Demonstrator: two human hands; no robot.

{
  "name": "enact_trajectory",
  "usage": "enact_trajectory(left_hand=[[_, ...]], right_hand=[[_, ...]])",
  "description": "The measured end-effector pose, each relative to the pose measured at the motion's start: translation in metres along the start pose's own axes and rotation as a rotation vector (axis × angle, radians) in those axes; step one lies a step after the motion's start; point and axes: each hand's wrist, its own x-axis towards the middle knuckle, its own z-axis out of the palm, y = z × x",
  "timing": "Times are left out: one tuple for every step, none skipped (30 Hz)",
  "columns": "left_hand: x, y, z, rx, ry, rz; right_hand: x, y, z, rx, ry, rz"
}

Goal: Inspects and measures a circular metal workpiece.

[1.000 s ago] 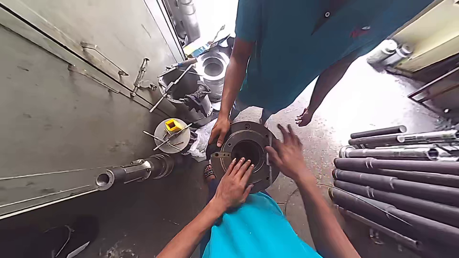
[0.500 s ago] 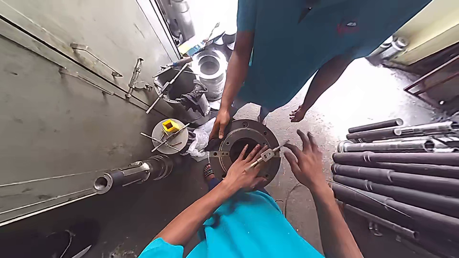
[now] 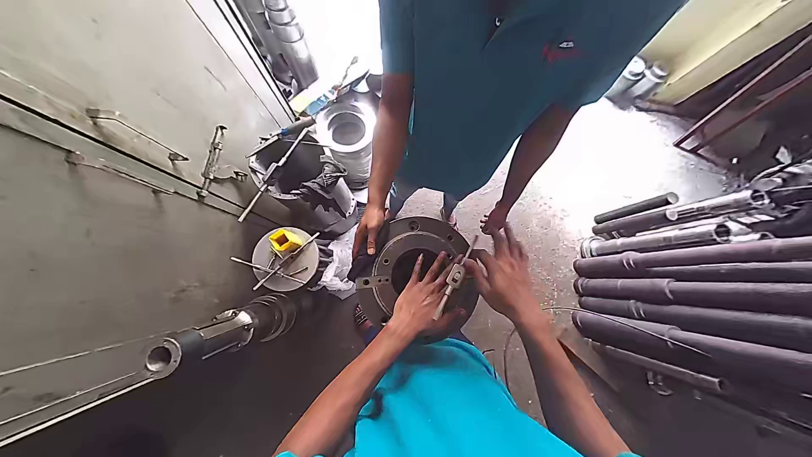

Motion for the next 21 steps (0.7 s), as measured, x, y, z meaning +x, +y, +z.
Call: enact_trajectory(left_hand=[[0.0, -0.001, -0.001, 0.005, -0.015, 0.004], [-0.001, 0.0, -0.001, 0.006, -0.015, 0.002], [-0.003, 0.001, -0.001, -0.016, -0.014, -0.01], [-0.003, 0.001, -0.003, -0.046, -0.015, -0.019], [-0.003, 0.0, -0.003, -0.041, -0.035, -0.013], [-0.001, 0.0, -0.002, -0.001, -0.033, -0.002], [0.001, -0.001, 0.0, 0.028, -0.008, -0.003], [0.001, -0.001, 0.002, 0.039, -0.002, -0.01], [0.001, 0.001, 0.003, 0.038, 0.005, -0.015], [0.001, 0.001, 0.004, 0.027, 0.023, -0.017], [0.002, 0.001, 0.002, 0.011, -0.011, -0.027], [0.002, 0.001, 0.0, 0.014, -0.031, -0.023], [0.001, 0.001, 0.0, 0.012, -0.027, -0.019], [-0.001, 0.001, 0.001, -0.009, -0.006, -0.02], [-0.001, 0.001, 0.0, -0.024, 0.004, -0.025], [0.0, 0.0, -0.001, -0.022, -0.007, -0.018], [0.001, 0.001, -0.002, -0.004, -0.024, -0.014], [0.002, 0.001, -0.003, 0.01, -0.05, -0.034], [0.001, 0.002, -0.002, 0.014, -0.05, -0.045], [0.0, 0.003, -0.001, 0.006, -0.047, -0.043], [0.003, 0.002, -0.003, -0.012, -0.058, -0.04]], right_hand=[[0.008, -0.014, 0.003, 0.031, -0.044, -0.024], [0.008, -0.026, 0.008, 0.042, -0.076, -0.093], [0.002, -0.034, 0.012, 0.047, -0.106, -0.177], [-0.008, -0.034, 0.012, 0.051, -0.118, -0.264], [-0.02, -0.028, 0.01, 0.062, -0.111, -0.324], [-0.029, -0.016, 0.005, 0.07, -0.068, -0.347], [-0.033, -0.003, 0.001, 0.059, -0.018, -0.325], [-0.032, 0.008, -0.004, 0.034, 0.015, -0.267], [-0.027, 0.014, -0.007, 0.007, 0.031, -0.191], [-0.016, 0.014, -0.006, -0.019, 0.036, -0.127], [-0.005, 0.005, -0.003, -0.036, 0.019, -0.09], [0.005, -0.007, 0.002, -0.03, -0.021, -0.085], [0.008, -0.019, 0.007, 0.002, -0.053, -0.125], [0.003, -0.027, 0.011, 0.034, -0.073, -0.203], [-0.004, -0.028, 0.012, 0.063, -0.092, -0.286], [-0.014, -0.021, 0.009, 0.073, -0.101, -0.334], [-0.024, -0.009, 0.005, 0.074, -0.084, -0.33], [-0.027, 0.005, 0.001, 0.058, -0.053, -0.276], [-0.026, 0.015, -0.001, 0.037, -0.026, -0.184], [-0.019, 0.019, -0.001, 0.019, -0.014, -0.093], [-0.005, 0.015, -0.001, 0.005, -0.032, -0.042]])
